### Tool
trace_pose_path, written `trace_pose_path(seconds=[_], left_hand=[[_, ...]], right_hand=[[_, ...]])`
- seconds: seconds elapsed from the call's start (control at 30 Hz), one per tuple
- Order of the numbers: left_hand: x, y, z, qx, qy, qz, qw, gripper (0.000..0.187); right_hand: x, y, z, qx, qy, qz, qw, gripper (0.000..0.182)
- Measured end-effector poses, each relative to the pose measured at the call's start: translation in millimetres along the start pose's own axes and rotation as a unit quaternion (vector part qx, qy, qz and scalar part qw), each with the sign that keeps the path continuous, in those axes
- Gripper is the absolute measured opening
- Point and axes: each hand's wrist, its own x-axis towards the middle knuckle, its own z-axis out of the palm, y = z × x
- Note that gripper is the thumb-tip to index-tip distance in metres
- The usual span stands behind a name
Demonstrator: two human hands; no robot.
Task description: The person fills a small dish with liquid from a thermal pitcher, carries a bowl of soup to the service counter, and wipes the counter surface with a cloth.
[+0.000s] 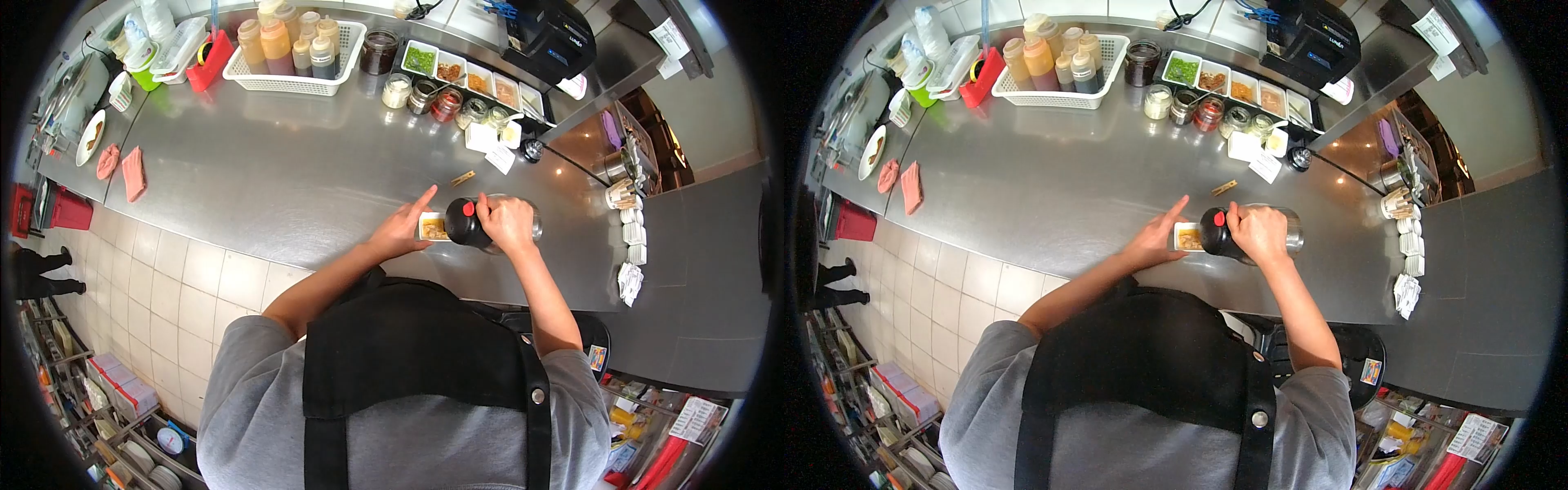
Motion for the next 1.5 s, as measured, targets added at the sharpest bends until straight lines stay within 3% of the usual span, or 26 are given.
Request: trace_pose_path(seconds=[1.5], left_hand=[[11.1, -1.7, 12.6, -0.007, 0.025, -0.001, 1.0, 0.112]], right_hand=[[14.0, -4.3, -12.5, -0.056, 0.006, -0.071, 0.996, 0.044]])
